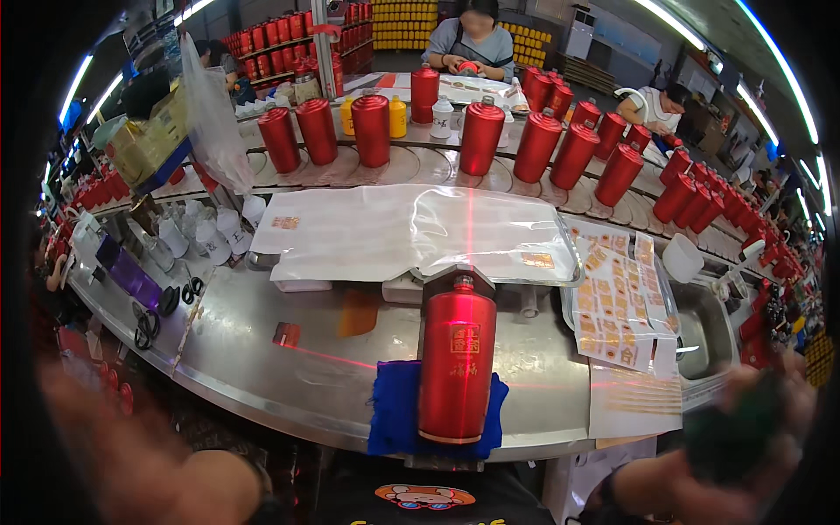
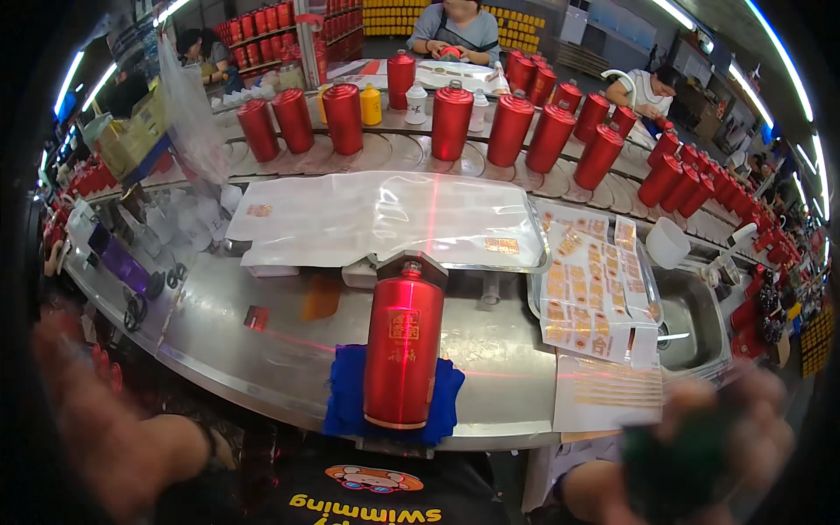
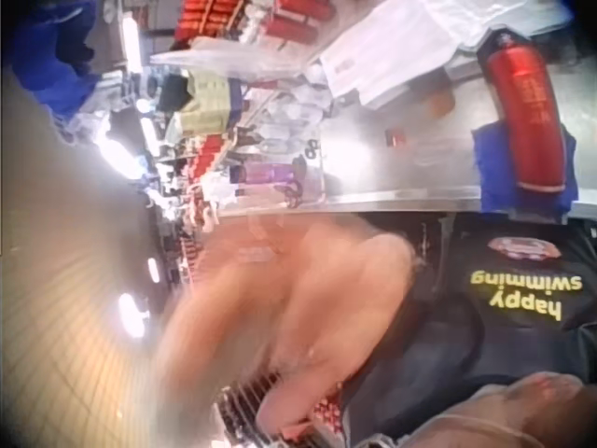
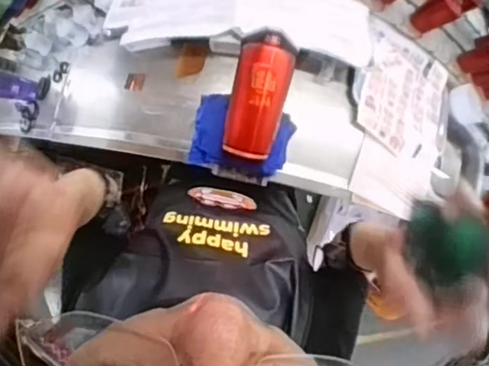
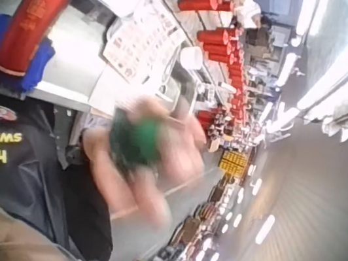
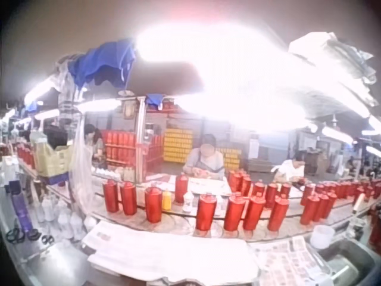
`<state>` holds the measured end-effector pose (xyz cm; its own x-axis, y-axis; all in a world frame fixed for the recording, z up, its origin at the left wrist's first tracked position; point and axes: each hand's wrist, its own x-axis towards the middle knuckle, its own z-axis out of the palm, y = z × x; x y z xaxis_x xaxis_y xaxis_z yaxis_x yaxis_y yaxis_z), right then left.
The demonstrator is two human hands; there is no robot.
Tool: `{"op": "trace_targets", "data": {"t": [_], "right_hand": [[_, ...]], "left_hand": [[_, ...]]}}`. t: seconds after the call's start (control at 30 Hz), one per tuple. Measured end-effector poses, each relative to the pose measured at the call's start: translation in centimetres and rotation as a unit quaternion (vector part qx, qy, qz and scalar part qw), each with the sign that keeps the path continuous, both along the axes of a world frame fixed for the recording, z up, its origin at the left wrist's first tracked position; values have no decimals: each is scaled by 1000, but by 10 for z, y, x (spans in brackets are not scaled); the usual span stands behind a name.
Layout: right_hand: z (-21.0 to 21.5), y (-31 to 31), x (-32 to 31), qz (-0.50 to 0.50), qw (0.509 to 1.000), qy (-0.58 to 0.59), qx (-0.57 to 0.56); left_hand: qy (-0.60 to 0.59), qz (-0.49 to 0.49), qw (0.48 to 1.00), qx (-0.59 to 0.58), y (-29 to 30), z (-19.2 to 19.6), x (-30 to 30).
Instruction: The person peels a label from a sheet, applies it to a red bottle, and smooths it with a scraper. They then pick up a second label, press it onto the bottle, and rub it with the scraper before setting the bottle aside.
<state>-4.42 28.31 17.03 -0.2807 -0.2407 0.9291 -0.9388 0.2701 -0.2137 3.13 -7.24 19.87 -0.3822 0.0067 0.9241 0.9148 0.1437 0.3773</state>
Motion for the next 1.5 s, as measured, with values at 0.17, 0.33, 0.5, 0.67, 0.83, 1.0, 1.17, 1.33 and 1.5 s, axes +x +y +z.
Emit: {"op": "trace_targets", "data": {"t": [0.17,0.33,0.5,0.67,0.83,1.0,1.17,1.33,1.5], "right_hand": [[-102,-62,-43,52,945,-278,164],[-138,-77,-49,50,949,-242,196],[-142,-81,-49,28,949,-227,217],[-139,-87,-51,32,951,-237,194],[-137,-95,-59,19,952,-231,201],[-142,-95,-66,46,944,-277,173],[-140,-106,-72,51,929,-358,78],[-145,-112,-79,28,930,-360,66],[-145,-118,-81,47,907,-417,5]], "left_hand": [[-376,69,920,-87,59,-146,-72],[-443,110,881,-122,76,-181,-87],[-484,8,875,-25,73,-180,-92],[-492,-74,864,72,70,-184,-96],[-471,-24,881,42,75,-196,-104],[-450,-16,892,23,75,-198,-107],[-488,-101,854,148,75,-187,-116],[-485,-136,841,198,76,-186,-115],[-481,-134,845,192,75,-189,-116]]}}
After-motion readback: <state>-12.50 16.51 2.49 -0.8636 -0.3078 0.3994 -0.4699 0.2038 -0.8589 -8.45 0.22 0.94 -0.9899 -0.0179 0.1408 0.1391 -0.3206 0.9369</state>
